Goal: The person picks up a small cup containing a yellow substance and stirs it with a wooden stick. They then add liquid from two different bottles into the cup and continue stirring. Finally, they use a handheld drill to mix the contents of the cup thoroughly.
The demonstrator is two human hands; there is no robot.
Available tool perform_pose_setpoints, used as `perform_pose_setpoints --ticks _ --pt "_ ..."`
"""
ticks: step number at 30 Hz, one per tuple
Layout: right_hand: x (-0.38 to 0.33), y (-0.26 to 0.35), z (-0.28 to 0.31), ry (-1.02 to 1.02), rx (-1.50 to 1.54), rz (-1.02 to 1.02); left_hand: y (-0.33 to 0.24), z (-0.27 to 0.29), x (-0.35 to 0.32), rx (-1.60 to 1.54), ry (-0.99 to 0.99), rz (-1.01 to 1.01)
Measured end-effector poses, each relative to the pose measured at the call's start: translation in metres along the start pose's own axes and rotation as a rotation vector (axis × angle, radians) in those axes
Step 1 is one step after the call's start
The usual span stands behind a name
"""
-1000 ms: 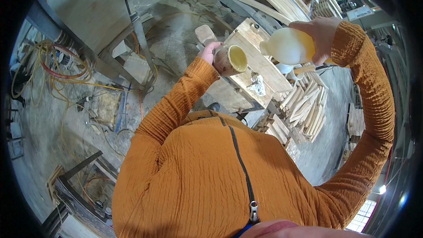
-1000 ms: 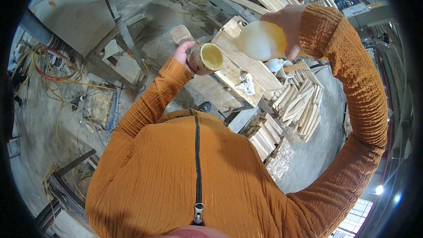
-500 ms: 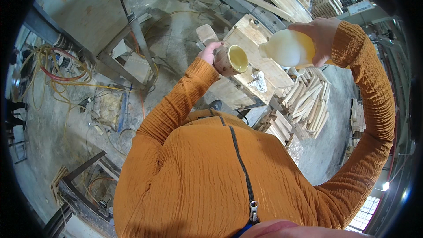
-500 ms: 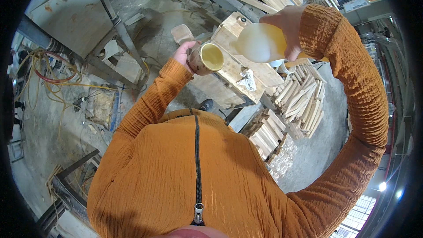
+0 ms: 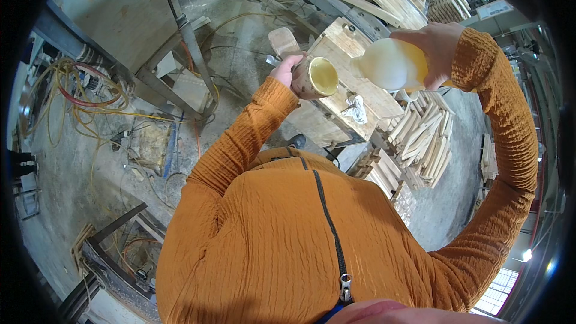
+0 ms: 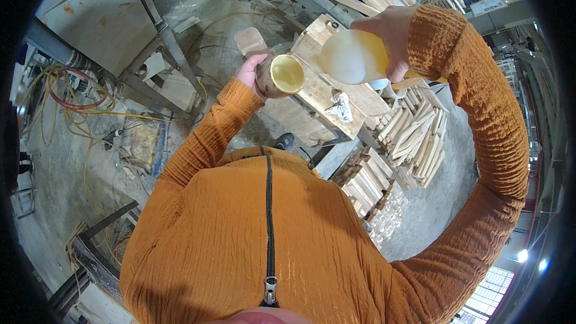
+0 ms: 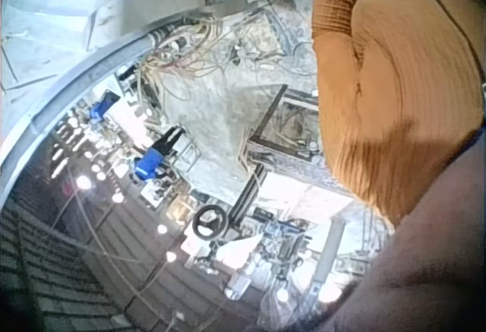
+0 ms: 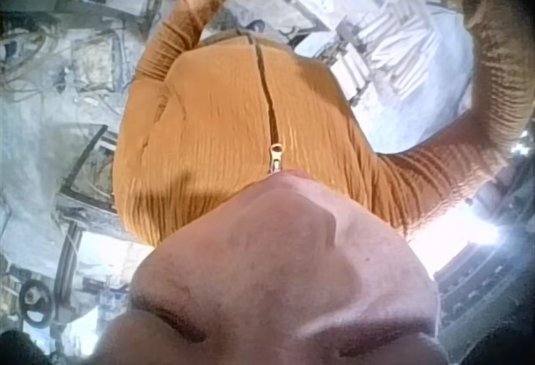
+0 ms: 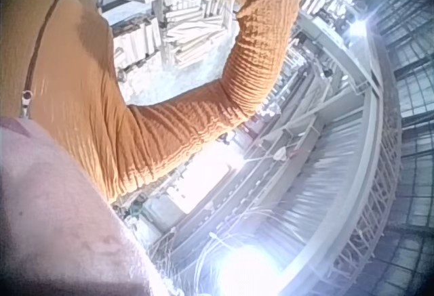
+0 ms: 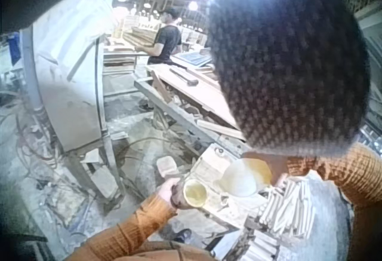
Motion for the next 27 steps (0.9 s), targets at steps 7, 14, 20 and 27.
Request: perform_pose_setpoints --ticks 7,14,20,27 --pt "-0.006 0.002 -0.002 -0.017 0.008 -0.017 0.001 -0.003 -0.001 0.004 0.006 -0.076" --pt "-0.011 0.007 -0.007 -0.028 0.007 0.005 -0.005 -0.012 -0.012 0.004 0.031 -0.368" --pt "-0.008 -0.004 -0.024 -0.094 0.177 0.036 -0.013 -0.03 -0.035 -0.005 0.021 -0.573" --pt "-0.002 -0.008 -0.038 -0.126 0.422 0.155 -0.017 -0.04 -0.052 -0.031 0.014 -0.687"
Point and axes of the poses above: each hand's wrist, its own x-axis towards the middle knuckle, its own z-axis out of the back of the hand, y = z × x, the point moved 4 cm from there along x, towards the middle knuckle, and after that the axes turned 9 degrees about x, right-handed, at the moved point
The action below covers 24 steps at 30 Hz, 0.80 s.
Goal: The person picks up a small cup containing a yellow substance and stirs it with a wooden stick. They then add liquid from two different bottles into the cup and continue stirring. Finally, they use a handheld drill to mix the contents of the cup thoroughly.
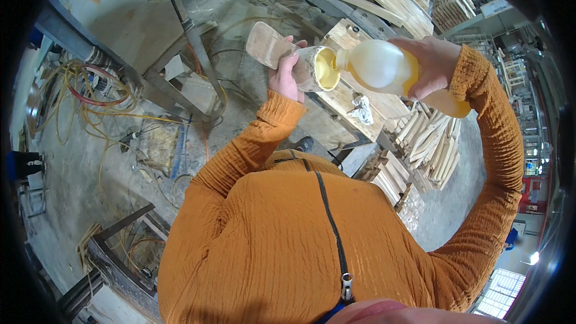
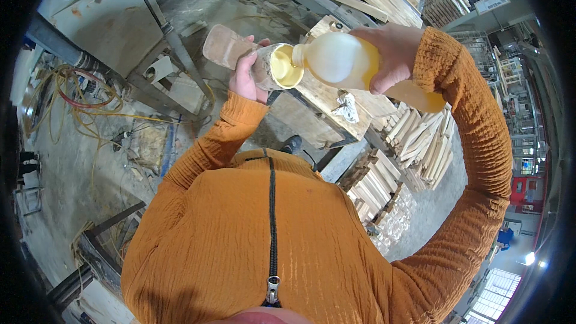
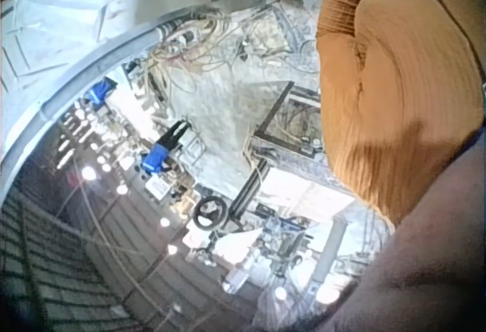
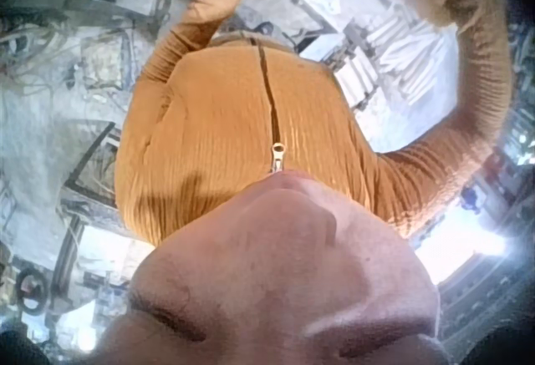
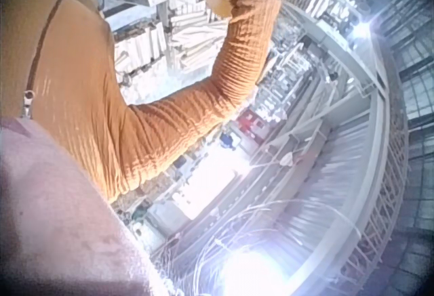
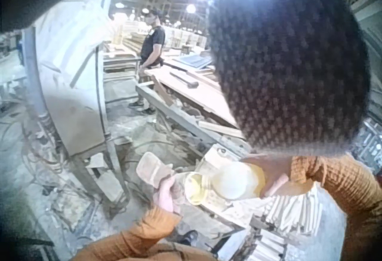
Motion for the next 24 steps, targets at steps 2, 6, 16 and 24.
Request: perform_pose_setpoints --ticks 2,6,16,24 --pt "0.0 -0.005 -0.003 0.015 0.031 0.01 -0.002 -0.002 -0.003 0.013 0.008 -0.043" --pt "0.0 -0.013 -0.012 0.038 0.161 0.051 -0.008 -0.008 -0.009 0.037 0.031 -0.157" --pt "-0.002 -0.019 -0.036 0.026 0.583 0.099 -0.006 -0.017 -0.015 0.154 0.055 -0.378" --pt "0.002 -0.036 -0.058 -0.151 0.682 0.212 -0.003 -0.02 -0.013 0.401 0.09 -0.533"
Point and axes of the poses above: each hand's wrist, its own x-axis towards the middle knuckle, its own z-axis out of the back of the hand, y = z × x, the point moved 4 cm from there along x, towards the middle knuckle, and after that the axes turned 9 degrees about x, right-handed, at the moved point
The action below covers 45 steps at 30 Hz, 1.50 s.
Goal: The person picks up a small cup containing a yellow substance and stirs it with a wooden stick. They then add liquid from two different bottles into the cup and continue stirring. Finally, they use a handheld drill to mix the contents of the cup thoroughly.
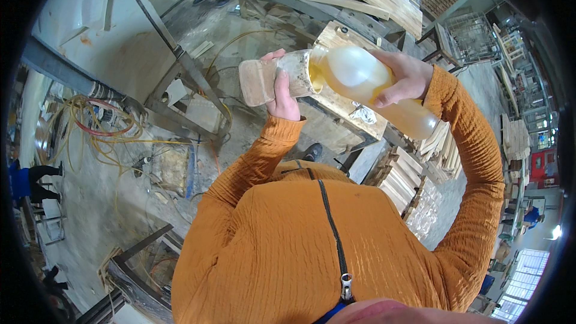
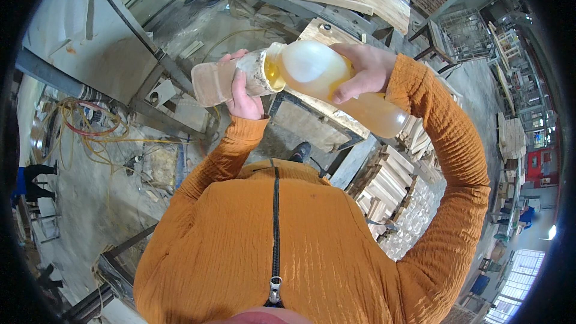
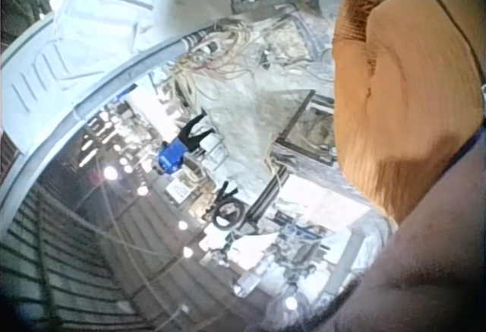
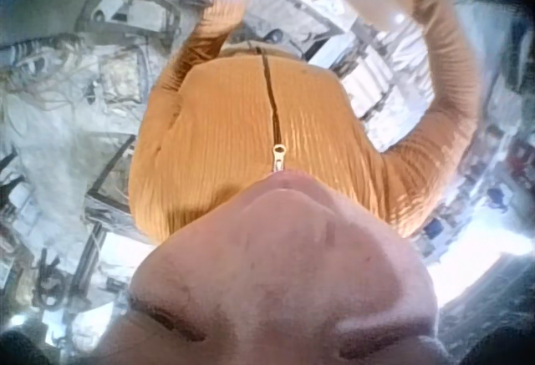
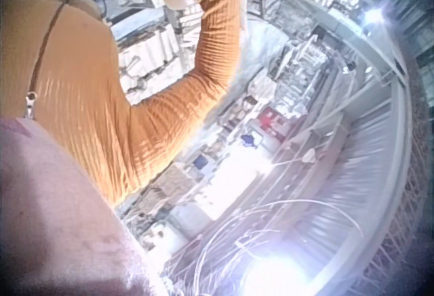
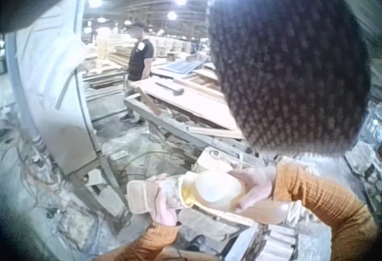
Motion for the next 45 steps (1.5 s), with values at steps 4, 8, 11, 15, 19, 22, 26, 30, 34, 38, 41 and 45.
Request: perform_pose_setpoints --ticks 4,8,11,15,19,22,26,30,34,38,41,45 --pt "-0.003 -0.018 -0.007 -0.086 0.189 0.052 0.002 -0.002 0.005 0.194 0.091 -0.116" --pt "-0.005 -0.038 -0.001 -0.261 0.469 0.089 0.017 -0.018 -0.015 0.229 0.235 -0.041" --pt "-0.01 -0.053 0.011 -0.407 0.576 0.243 0.061 -0.012 -0.008 -0.042 0.09 0.255" --pt "-0.027 -0.093 0.021 -0.586 0.721 0.348 0.103 -0.006 0.012 -0.298 -0.129 0.673" --pt "-0.026 -0.144 0.035 -0.639 0.798 0.363 0.151 0.008 0.017 -0.466 -0.06 0.958" --pt "-0.014 -0.178 0.038 -0.769 0.783 0.444 0.162 0.004 0.021 -0.51 -0.019 0.986" --pt "0.004 -0.218 0.042 -0.734 0.744 0.486 0.179 -0.005 0.022 -0.477 -0.094 0.953" --pt "0.016 -0.253 0.049 -0.776 0.763 0.479 0.184 -0.003 0.025 -0.399 -0.143 0.966" --pt "0.026 -0.288 0.061 -0.932 0.837 0.499 0.184 0.013 0.031 -0.33 -0.185 0.979" --pt "0.024 -0.324 0.093 -1.367 0.804 0.356 0.179 0.034 0.029 -0.139 -0.276 0.922" --pt "0.023 -0.338 0.122 -1.58 0.651 0.403 0.169 0.052 0.028 -0.118 -0.341 0.92" --pt "0.041 -0.39 0.138 -1.725 0.33 0.191 0.166 0.063 0.024 -0.043 -0.42 0.921"
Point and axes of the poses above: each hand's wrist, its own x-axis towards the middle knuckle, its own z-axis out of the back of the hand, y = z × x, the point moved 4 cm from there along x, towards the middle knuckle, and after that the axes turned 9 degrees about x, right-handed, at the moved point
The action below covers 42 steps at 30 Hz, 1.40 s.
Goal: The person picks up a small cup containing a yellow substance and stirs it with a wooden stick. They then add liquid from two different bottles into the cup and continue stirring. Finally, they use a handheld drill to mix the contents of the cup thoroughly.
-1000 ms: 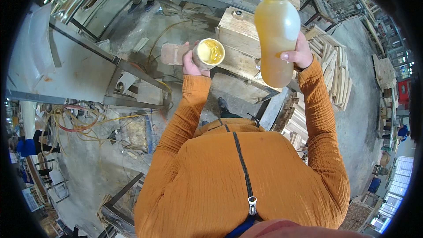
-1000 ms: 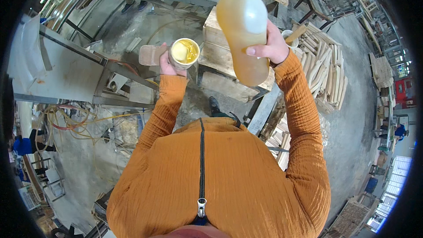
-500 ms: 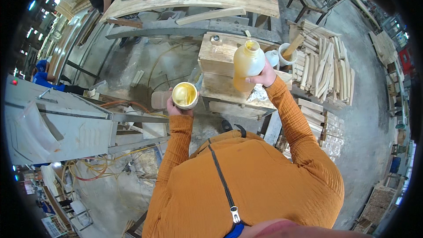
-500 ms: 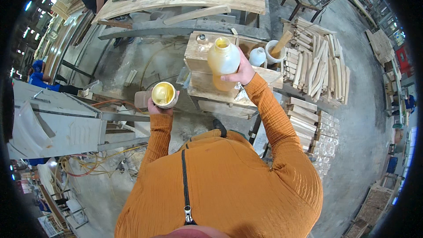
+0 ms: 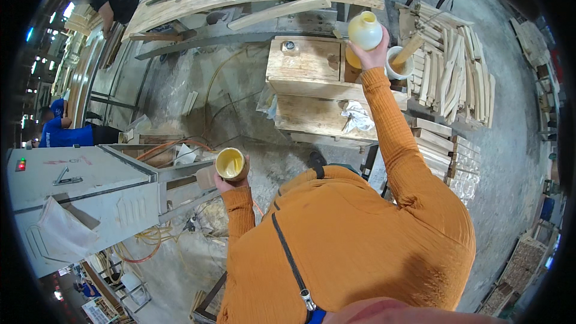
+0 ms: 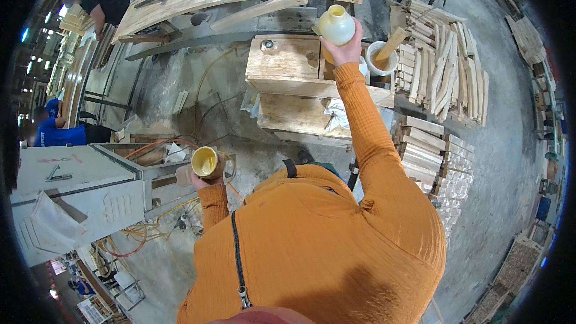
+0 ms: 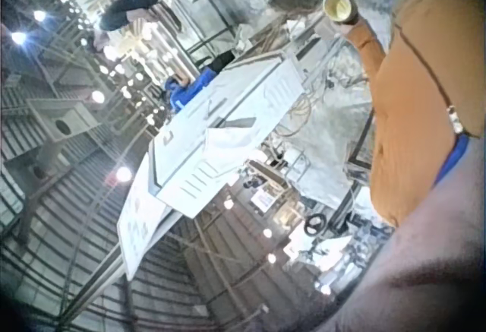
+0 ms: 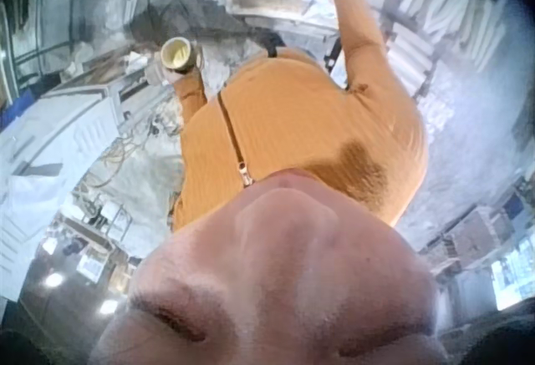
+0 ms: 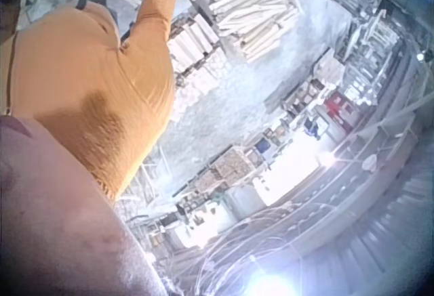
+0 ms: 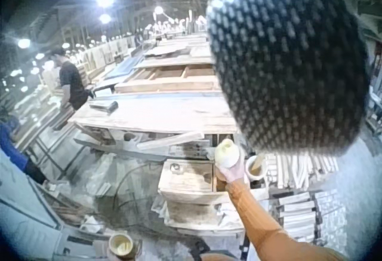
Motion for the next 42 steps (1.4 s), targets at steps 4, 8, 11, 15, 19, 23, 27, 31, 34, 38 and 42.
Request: perform_pose_setpoints --ticks 4,8,11,15,19,23,27,31,34,38,42 --pt "-0.002 -0.048 -0.012 -0.029 -0.124 -0.035 0.001 0.003 -0.001 -0.028 -0.059 0.02" --pt "-0.02 -0.089 -0.016 -0.096 -0.209 -0.153 0.002 0.001 0.0 -0.003 -0.117 0.021" --pt "-0.037 -0.116 -0.012 -0.154 -0.346 -0.284 0.002 -0.006 0.003 0.018 -0.098 -0.013" --pt "-0.062 -0.133 -0.013 -0.202 -0.217 -0.517 0.011 -0.011 0.008 0.014 -0.087 -0.001" --pt "-0.093 -0.127 0.001 -0.028 -0.121 -0.376 0.022 -0.018 0.013 0.02 -0.118 0.087" --pt "-0.164 -0.114 0.046 0.425 -0.124 -0.931 0.032 -0.033 0.012 0.068 -0.111 0.056" --pt "-0.204 -0.151 0.109 0.558 -0.822 -0.927 0.036 -0.039 0.008 0.032 -0.103 0.1" --pt "-0.211 -0.136 0.082 0.83 -0.994 -0.515 0.041 -0.027 0.004 0.05 -0.13 0.132" --pt "-0.213 -0.151 0.065 1.129 -1.084 -0.527 0.039 -0.027 -0.001 0.1 -0.116 0.172" --pt "-0.233 -0.183 0.063 1.094 -1.035 -0.681 0.028 -0.024 -0.007 0.143 -0.175 0.119" --pt "-0.231 -0.176 0.047 1.006 -0.693 -0.719 0.026 -0.007 0.0 0.055 -0.133 0.128"
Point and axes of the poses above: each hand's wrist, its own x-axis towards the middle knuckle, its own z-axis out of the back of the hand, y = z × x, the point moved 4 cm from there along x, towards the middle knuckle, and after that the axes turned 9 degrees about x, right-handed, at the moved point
